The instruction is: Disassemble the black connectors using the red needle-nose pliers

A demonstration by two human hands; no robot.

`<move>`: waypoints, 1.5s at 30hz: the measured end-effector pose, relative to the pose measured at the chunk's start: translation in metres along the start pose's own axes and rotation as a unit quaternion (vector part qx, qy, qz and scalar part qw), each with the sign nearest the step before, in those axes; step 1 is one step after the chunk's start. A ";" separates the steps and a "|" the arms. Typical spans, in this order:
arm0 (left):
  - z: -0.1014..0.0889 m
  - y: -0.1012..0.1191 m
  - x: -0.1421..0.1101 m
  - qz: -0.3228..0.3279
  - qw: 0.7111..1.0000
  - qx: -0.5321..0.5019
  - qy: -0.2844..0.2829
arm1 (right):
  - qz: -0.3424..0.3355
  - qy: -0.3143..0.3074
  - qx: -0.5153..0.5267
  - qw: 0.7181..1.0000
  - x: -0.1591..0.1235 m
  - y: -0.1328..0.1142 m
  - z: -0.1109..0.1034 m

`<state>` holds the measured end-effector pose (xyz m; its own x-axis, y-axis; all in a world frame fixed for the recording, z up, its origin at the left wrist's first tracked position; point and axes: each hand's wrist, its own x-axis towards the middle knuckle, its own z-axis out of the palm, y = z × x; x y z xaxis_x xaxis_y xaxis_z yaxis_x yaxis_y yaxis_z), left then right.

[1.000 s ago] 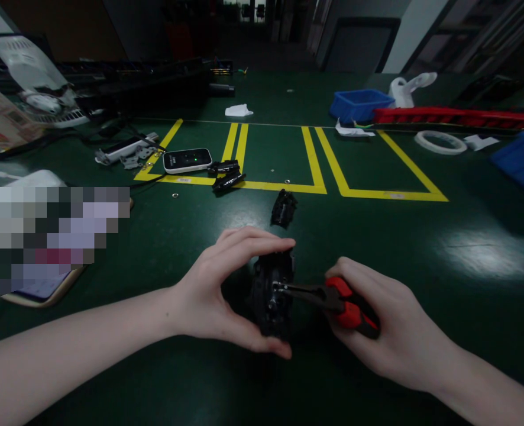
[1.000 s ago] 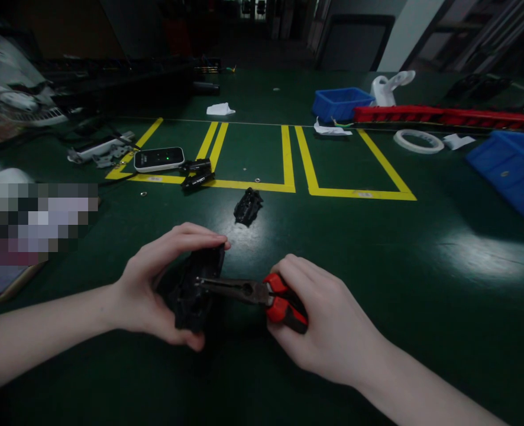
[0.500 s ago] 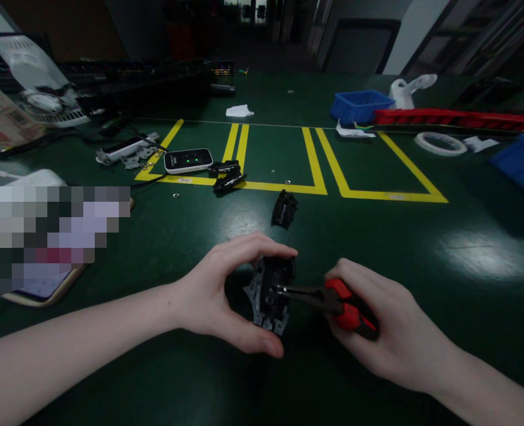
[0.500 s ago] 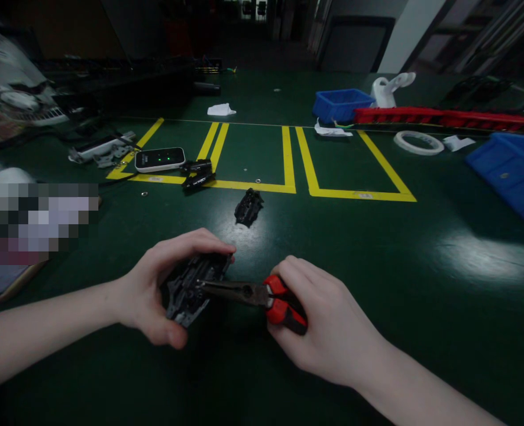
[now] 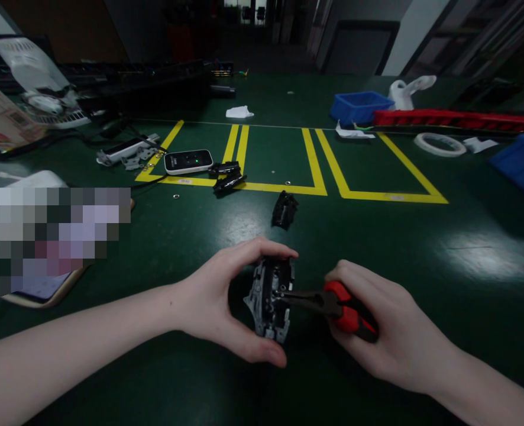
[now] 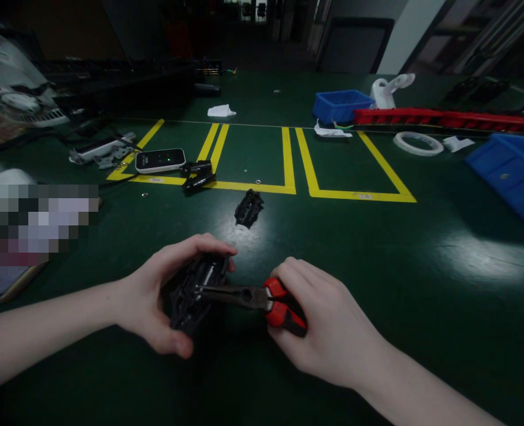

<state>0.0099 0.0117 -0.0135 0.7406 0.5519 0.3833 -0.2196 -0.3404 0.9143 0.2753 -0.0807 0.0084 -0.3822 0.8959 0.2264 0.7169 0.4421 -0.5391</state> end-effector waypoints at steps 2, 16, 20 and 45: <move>0.000 -0.001 0.001 0.017 1.000 -0.007 -0.008 | -0.005 -0.001 -0.006 1.000 0.000 0.001 -0.001; 0.001 -0.002 0.001 0.071 0.994 0.083 0.012 | -0.064 0.014 -0.056 0.996 0.001 0.022 -0.006; 0.002 -0.002 -0.001 0.104 0.985 0.136 0.020 | -0.056 0.017 -0.069 0.996 0.000 0.021 -0.009; -0.001 -0.013 -0.004 0.000 0.997 -0.079 -0.003 | -0.035 0.011 -0.058 0.998 -0.001 0.012 -0.002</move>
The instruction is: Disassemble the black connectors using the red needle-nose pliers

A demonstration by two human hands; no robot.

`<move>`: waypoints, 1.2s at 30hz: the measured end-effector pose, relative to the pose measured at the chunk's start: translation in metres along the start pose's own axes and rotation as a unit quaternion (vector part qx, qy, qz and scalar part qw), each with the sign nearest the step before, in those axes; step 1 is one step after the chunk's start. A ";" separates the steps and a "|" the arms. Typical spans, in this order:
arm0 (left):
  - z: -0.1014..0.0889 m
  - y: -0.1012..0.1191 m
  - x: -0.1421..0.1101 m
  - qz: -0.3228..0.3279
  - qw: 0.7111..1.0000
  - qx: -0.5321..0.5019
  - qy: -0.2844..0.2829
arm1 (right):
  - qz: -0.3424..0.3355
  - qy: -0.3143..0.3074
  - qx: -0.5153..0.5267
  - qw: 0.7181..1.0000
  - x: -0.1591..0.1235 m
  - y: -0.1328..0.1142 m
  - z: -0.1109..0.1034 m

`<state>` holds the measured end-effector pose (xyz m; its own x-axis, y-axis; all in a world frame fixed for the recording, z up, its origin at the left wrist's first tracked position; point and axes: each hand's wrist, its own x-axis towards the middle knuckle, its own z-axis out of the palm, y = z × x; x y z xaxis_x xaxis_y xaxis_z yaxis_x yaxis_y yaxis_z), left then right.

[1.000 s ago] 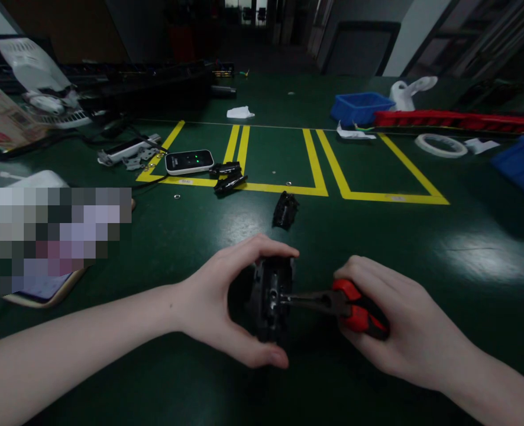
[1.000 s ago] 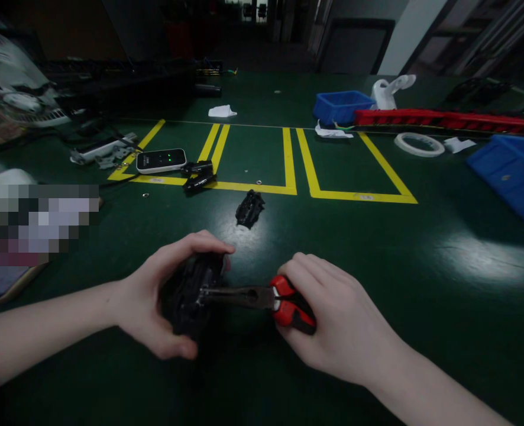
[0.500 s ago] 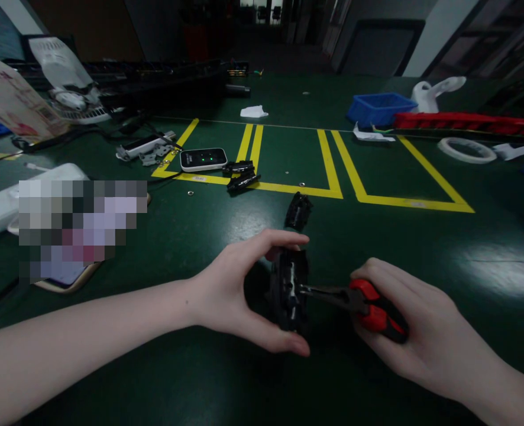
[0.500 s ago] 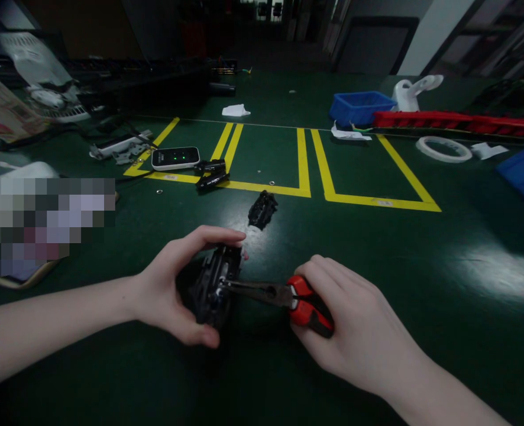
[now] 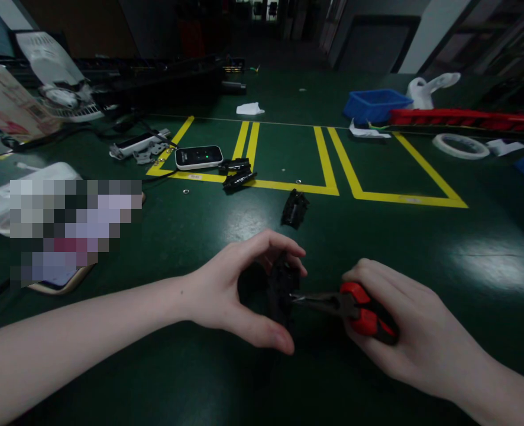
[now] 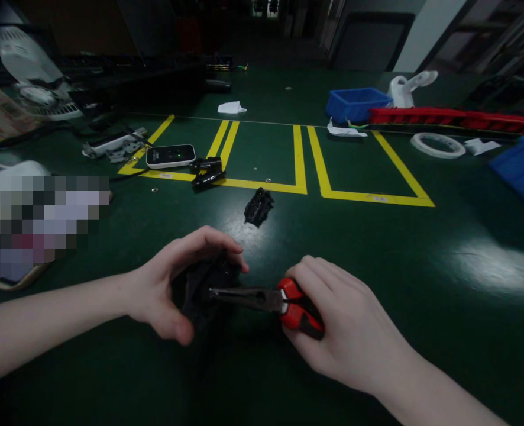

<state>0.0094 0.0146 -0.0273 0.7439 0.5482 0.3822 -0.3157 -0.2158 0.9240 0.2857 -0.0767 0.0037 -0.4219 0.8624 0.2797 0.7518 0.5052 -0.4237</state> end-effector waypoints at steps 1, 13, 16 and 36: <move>0.000 0.000 0.000 0.006 1.000 -0.002 0.000 | 0.001 0.001 0.002 1.000 0.000 0.000 0.000; 0.000 0.000 0.000 0.025 1.000 0.007 0.007 | 0.008 0.010 0.020 1.000 0.001 0.004 0.001; 0.000 0.001 0.000 0.017 1.000 -0.006 0.010 | 0.011 0.011 0.024 1.000 0.001 0.005 0.002; -0.002 0.001 -0.001 0.042 0.999 0.019 -0.008 | 0.017 0.017 0.028 0.999 0.002 0.007 -0.001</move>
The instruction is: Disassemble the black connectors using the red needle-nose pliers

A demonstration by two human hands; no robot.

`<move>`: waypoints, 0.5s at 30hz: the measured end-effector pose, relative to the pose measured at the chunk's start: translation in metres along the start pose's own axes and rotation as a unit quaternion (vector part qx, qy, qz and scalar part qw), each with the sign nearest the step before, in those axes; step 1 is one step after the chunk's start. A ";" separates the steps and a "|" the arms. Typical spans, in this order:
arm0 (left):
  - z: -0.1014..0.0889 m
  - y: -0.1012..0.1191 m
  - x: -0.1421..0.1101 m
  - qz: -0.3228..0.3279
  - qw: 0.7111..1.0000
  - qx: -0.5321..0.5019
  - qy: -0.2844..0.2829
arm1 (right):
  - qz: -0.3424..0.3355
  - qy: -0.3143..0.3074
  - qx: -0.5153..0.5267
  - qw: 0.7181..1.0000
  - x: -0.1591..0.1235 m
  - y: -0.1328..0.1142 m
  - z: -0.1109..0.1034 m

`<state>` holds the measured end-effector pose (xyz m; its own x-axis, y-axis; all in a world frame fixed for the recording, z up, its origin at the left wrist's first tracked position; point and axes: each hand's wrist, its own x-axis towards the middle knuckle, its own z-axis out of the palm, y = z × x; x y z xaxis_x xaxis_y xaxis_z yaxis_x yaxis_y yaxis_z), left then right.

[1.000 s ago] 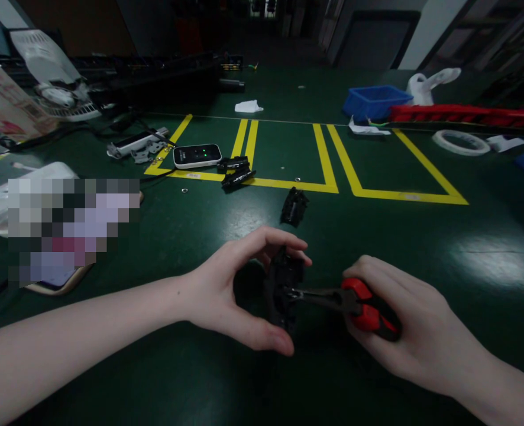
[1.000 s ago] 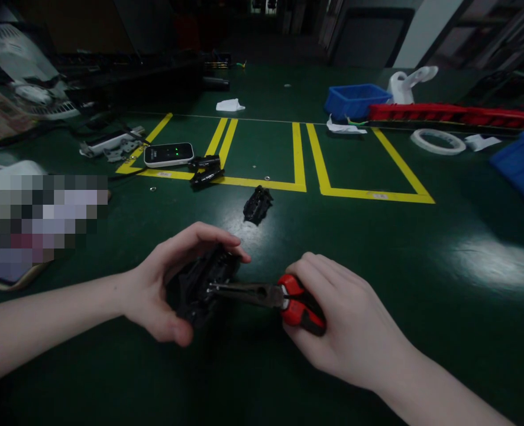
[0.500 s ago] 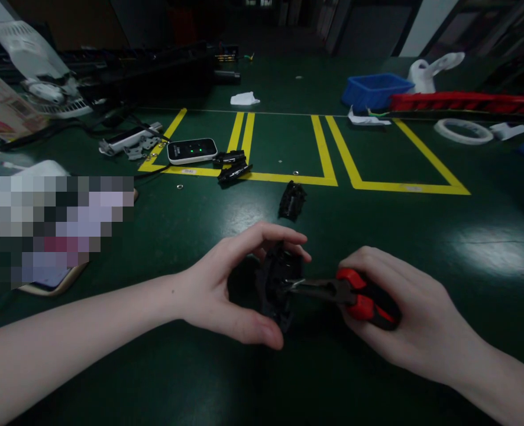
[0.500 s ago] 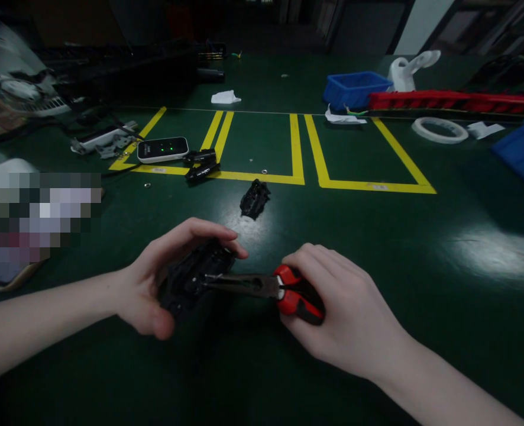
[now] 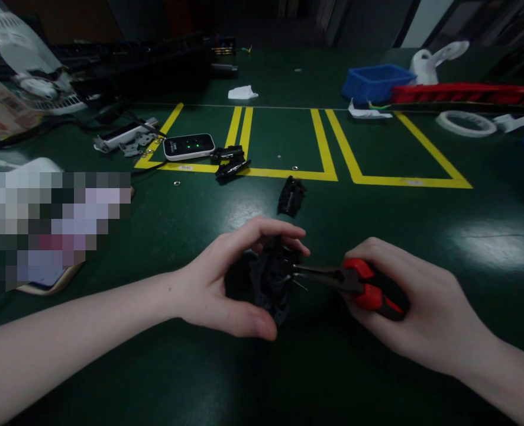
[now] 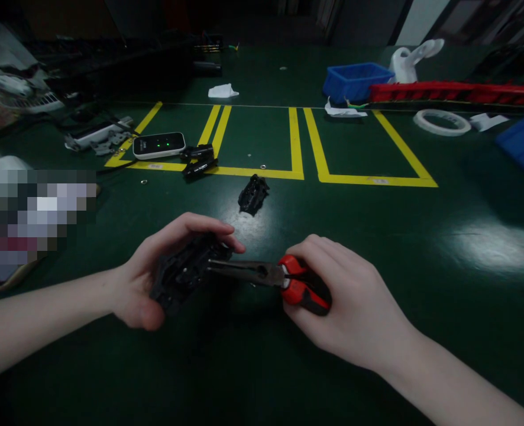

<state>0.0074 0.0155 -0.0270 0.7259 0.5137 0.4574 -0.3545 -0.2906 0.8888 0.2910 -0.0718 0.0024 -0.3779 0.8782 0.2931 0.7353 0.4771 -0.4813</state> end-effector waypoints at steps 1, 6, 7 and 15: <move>0.000 0.001 0.000 -0.012 1.000 -0.007 0.012 | -0.001 0.001 -0.003 1.000 0.000 0.002 -0.001; 0.004 0.010 -0.002 -0.034 0.997 -0.002 0.066 | -0.018 0.004 -0.035 0.999 0.003 0.008 -0.007; 0.004 0.011 -0.002 -0.030 0.997 0.011 0.071 | -0.025 0.006 -0.044 0.999 0.003 0.009 -0.008; 0.003 0.014 0.001 -0.035 0.994 0.056 0.089 | -0.085 -0.008 -0.113 0.990 0.003 0.028 -0.018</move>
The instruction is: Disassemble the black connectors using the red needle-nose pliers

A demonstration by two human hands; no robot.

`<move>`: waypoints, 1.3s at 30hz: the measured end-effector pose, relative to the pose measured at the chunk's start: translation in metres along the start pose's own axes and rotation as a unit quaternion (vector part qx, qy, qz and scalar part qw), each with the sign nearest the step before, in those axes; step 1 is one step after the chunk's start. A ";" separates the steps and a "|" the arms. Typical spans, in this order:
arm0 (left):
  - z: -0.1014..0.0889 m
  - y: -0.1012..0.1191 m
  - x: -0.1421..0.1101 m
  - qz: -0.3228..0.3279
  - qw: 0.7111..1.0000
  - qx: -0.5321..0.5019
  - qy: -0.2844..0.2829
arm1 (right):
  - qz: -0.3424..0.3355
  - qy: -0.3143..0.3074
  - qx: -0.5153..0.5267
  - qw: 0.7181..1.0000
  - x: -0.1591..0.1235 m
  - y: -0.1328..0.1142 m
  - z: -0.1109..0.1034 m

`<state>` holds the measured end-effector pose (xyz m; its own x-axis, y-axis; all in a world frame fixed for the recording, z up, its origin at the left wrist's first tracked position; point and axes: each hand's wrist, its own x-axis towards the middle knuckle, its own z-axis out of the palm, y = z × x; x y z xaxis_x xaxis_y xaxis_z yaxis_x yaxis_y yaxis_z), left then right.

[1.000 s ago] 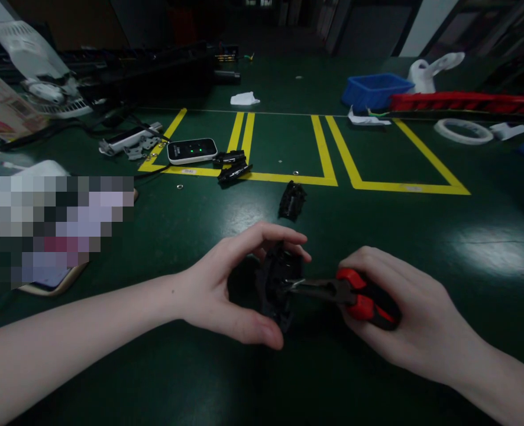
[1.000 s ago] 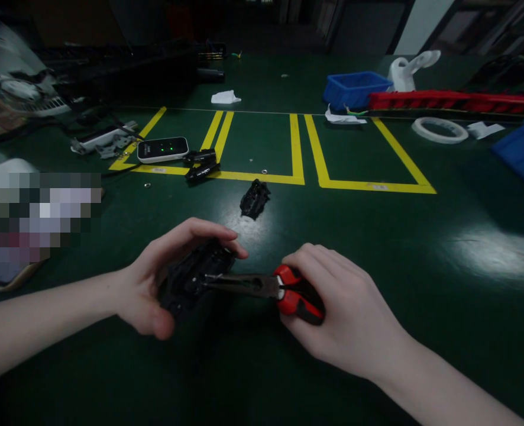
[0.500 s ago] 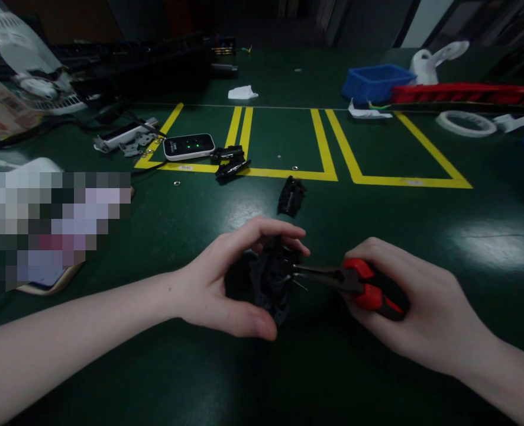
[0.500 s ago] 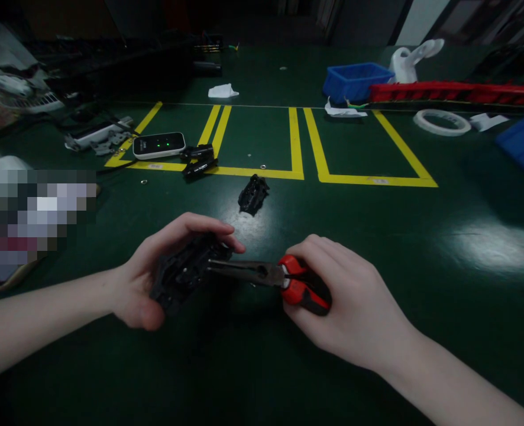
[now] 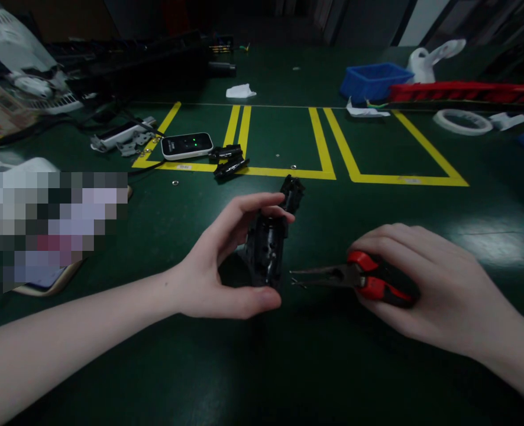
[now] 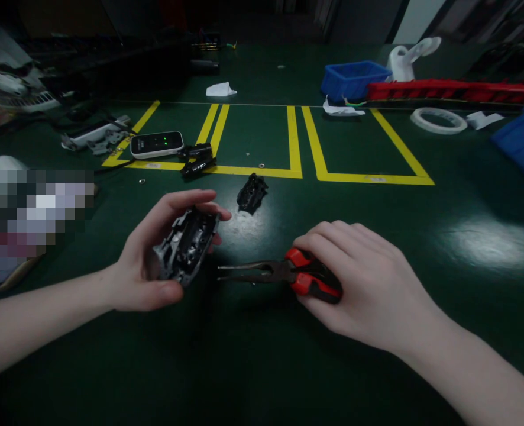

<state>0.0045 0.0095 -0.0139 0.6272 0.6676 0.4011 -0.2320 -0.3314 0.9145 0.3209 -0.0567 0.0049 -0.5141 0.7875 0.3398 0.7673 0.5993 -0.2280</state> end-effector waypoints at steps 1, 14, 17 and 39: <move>0.000 0.001 0.001 -0.016 1.000 -0.001 0.011 | -0.009 -0.003 -0.005 1.000 -0.001 0.003 -0.001; 0.003 0.003 0.006 -0.126 0.986 -0.060 0.090 | -0.061 -0.048 -0.083 0.994 -0.003 0.000 -0.013; 0.001 0.002 0.004 -0.126 0.987 -0.060 0.077 | -0.060 -0.046 -0.081 0.994 -0.003 0.000 -0.012; 0.000 0.001 0.002 -0.029 0.994 0.004 -0.105 | 0.034 0.041 0.025 0.998 0.002 -0.019 -0.006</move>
<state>0.0057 0.0108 -0.0122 0.7803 0.5327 0.3278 -0.1858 -0.3029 0.9347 0.3077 -0.0678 0.0153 -0.4279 0.8132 0.3945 0.7780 0.5536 -0.2972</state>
